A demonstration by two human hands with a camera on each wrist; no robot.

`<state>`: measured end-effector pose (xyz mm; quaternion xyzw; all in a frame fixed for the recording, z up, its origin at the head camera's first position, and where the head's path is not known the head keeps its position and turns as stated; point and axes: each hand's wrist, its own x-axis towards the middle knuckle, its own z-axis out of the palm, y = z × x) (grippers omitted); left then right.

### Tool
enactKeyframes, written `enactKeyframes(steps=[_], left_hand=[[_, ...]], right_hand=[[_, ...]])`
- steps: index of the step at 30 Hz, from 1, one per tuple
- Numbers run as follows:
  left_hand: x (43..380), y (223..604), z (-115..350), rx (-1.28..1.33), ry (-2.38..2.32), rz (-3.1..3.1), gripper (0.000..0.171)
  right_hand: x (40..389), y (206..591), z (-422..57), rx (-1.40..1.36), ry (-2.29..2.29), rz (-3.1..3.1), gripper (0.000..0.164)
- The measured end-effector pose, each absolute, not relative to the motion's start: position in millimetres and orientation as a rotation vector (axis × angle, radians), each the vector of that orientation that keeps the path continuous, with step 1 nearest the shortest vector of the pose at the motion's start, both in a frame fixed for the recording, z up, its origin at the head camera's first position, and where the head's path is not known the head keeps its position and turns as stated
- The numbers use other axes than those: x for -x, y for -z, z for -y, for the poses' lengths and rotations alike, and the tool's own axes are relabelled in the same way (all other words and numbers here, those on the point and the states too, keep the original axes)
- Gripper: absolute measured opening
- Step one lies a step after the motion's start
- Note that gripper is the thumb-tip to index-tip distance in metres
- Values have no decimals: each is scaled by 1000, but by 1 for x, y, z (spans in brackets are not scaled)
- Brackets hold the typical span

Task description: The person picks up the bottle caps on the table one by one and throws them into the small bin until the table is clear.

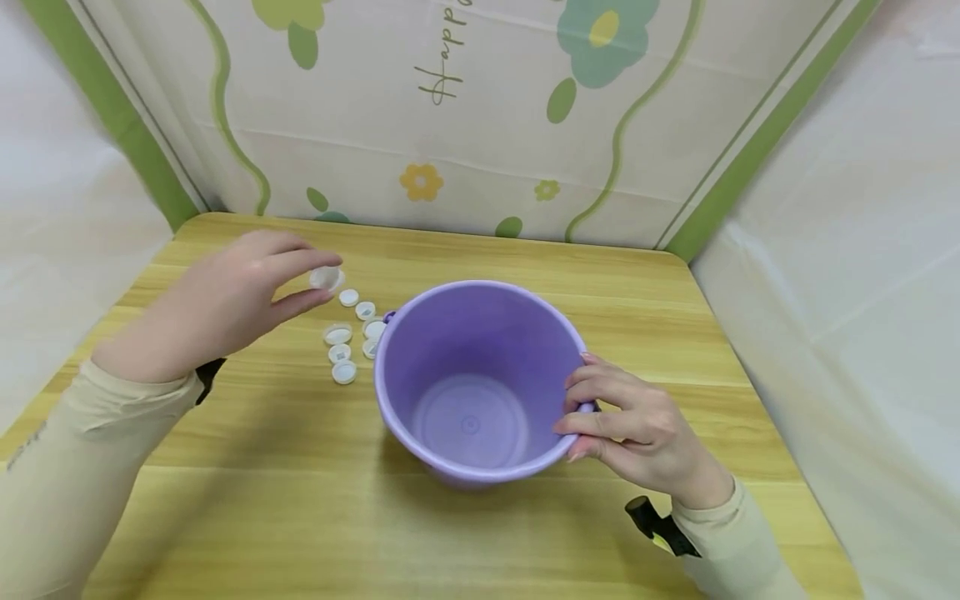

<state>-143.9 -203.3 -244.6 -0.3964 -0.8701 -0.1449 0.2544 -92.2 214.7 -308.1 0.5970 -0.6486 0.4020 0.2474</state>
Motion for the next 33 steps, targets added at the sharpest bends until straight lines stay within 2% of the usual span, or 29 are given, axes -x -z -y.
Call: enactKeyframes(steps=[8, 16, 33], left_hand=[[142, 214, 161, 1309, 390, 2351, 38], [149, 198, 120, 1475, 370, 2527, 27], [174, 204, 78, 1672, 258, 2625, 25]], right_hand=[[92, 307, -214, -1629, -1094, 1775, 18], [92, 306, -214, -1637, -1093, 1789, 19], [91, 305, -214, -1627, -1088, 1796, 19]])
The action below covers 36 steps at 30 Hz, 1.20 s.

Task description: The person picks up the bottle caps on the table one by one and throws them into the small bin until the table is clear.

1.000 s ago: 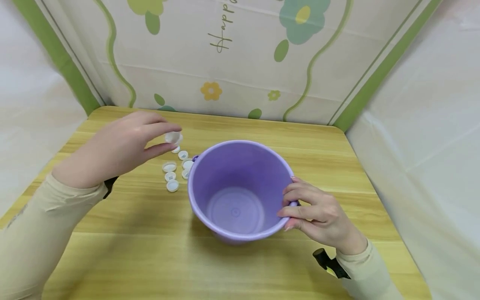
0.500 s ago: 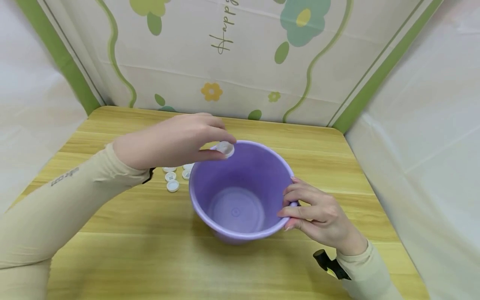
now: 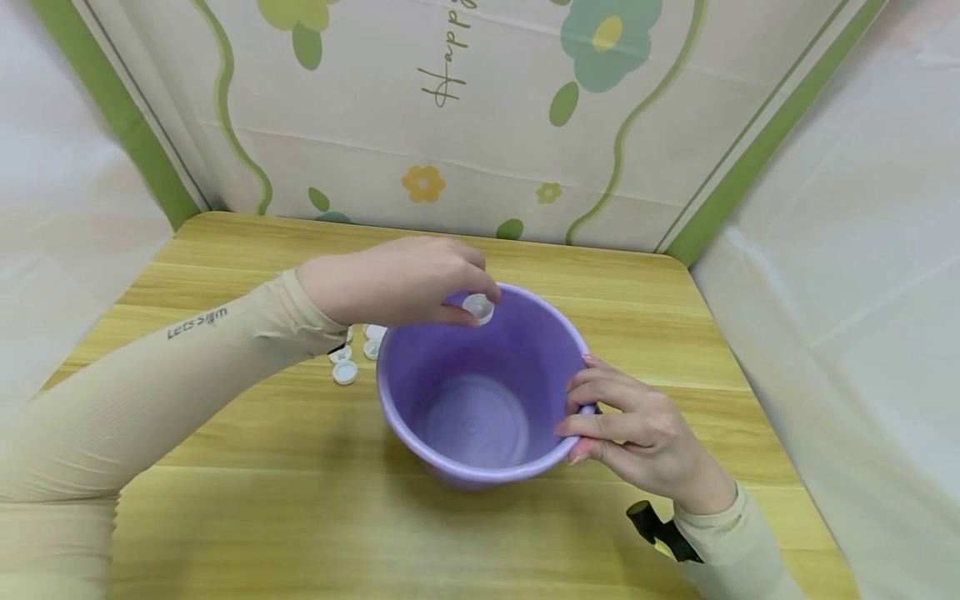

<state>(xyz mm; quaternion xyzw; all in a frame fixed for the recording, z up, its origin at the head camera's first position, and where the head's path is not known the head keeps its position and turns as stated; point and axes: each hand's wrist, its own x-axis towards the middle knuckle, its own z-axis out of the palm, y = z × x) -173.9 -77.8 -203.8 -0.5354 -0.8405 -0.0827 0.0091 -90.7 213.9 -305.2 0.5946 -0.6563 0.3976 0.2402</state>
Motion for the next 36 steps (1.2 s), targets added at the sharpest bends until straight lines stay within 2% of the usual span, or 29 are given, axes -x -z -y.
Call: enactKeyframes(steps=[16, 24, 36], left_hand=[[174, 210, 74, 1678, 202, 2685, 26], [175, 212, 79, 1660, 249, 2704, 45], [177, 209, 108, 1493, 353, 2699, 41]], right_hand=[[90, 306, -214, -1618, -1084, 1800, 19], [90, 305, -213, -1623, -1078, 1794, 20], [89, 301, -209, -1625, -1077, 1773, 19]])
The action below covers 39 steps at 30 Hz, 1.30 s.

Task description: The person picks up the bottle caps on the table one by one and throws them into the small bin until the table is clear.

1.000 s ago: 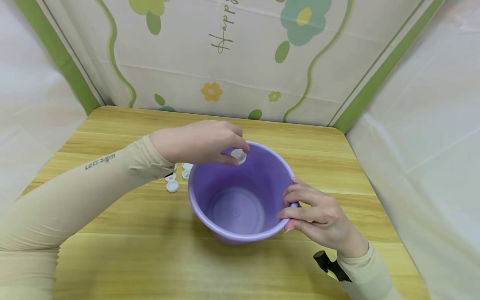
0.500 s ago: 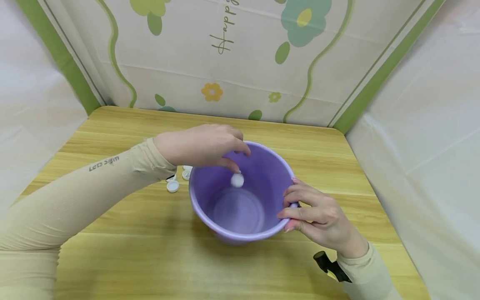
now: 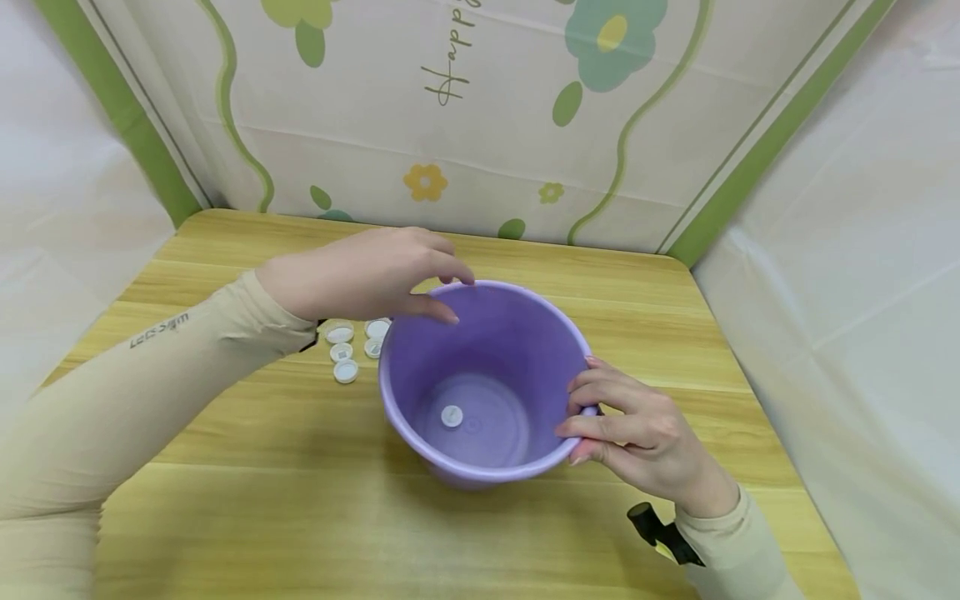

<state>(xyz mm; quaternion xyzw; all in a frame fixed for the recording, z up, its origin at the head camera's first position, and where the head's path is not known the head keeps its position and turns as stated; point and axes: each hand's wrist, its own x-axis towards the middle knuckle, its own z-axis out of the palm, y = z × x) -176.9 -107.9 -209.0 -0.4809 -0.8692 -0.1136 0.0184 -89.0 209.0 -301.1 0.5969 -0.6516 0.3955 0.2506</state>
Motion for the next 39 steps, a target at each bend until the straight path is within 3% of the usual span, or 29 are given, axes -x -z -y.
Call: enactKeyframes(steps=[11, 23, 39], left_hand=[[183, 226, 159, 1221, 426, 2780, 35], [195, 289, 218, 950, 604, 2970, 33], [198, 355, 235, 983, 623, 3066, 31]], right_hand=[[91, 307, -211, -1626, -1082, 1790, 19], [92, 308, -210, -1626, -1087, 1793, 18], [92, 310, -210, -1612, -1078, 1785, 20]])
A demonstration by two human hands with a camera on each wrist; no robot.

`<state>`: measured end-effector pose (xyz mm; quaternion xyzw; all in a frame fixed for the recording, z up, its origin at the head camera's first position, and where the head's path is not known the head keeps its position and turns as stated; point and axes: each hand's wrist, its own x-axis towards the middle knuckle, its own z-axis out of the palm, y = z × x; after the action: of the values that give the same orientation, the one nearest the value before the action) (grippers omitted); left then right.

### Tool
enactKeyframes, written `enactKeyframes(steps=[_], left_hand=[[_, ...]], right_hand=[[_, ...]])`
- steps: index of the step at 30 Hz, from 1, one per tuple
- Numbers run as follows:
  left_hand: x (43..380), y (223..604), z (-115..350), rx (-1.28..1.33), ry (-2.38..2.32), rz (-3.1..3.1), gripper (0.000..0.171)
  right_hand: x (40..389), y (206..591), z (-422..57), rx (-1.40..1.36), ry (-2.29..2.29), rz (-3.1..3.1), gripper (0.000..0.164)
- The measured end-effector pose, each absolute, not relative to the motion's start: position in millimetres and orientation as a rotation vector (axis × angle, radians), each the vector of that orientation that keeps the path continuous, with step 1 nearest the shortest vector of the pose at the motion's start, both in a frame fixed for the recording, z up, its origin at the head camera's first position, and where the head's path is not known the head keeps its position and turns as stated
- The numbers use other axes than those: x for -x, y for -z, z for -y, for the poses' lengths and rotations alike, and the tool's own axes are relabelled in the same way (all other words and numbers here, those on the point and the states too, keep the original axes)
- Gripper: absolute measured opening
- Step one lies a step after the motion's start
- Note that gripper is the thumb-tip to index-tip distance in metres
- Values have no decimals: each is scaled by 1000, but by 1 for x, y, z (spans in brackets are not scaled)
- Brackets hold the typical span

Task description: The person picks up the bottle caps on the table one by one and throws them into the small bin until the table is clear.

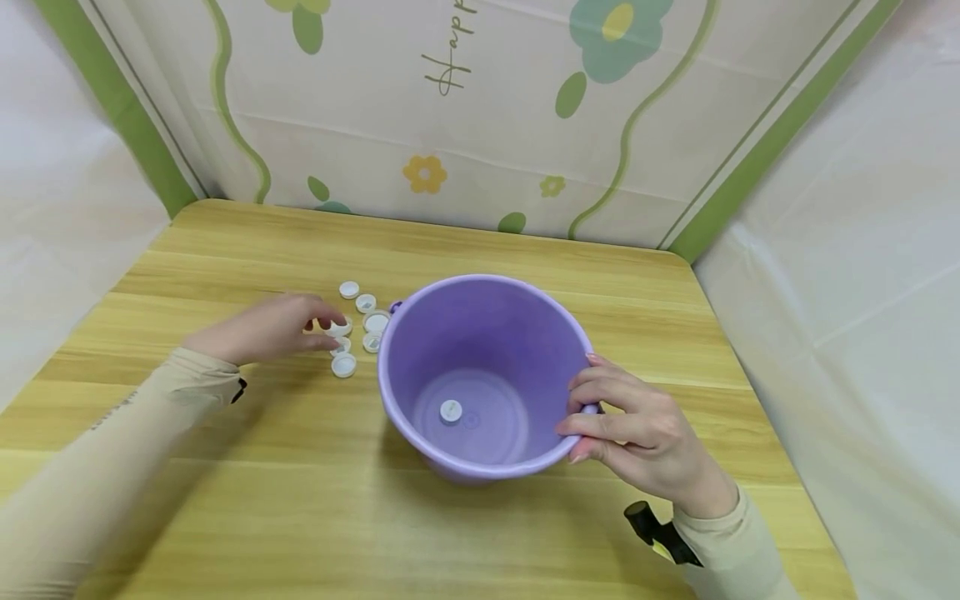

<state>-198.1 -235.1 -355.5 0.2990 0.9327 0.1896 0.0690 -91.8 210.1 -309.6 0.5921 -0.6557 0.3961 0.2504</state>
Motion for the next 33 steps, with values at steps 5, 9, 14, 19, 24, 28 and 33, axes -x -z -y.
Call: enactKeyframes(steps=[5, 9, 14, 19, 24, 28, 33], left_hand=[[202, 362, 237, -846, -571, -2804, 34], [211, 367, 241, -759, -594, -2801, 38], [221, 372, 245, -730, -599, -2787, 46], [228, 376, 247, -749, -587, -2759, 40], [234, 378, 247, -739, -598, -2732, 36], [237, 378, 247, -705, -602, -2723, 39], [243, 378, 250, -662, -512, -2774, 41]], right_hand=[[92, 310, -211, -1609, -1069, 1788, 19], [91, 309, -210, -1602, -1059, 1789, 19], [90, 308, -210, -1586, -1051, 1794, 20], [90, 309, -210, -1584, -1051, 1796, 20], [90, 311, -211, -1585, -1063, 1798, 20], [90, 311, -211, -1586, -1073, 1804, 19], [90, 311, -209, -1588, -1070, 1795, 19]])
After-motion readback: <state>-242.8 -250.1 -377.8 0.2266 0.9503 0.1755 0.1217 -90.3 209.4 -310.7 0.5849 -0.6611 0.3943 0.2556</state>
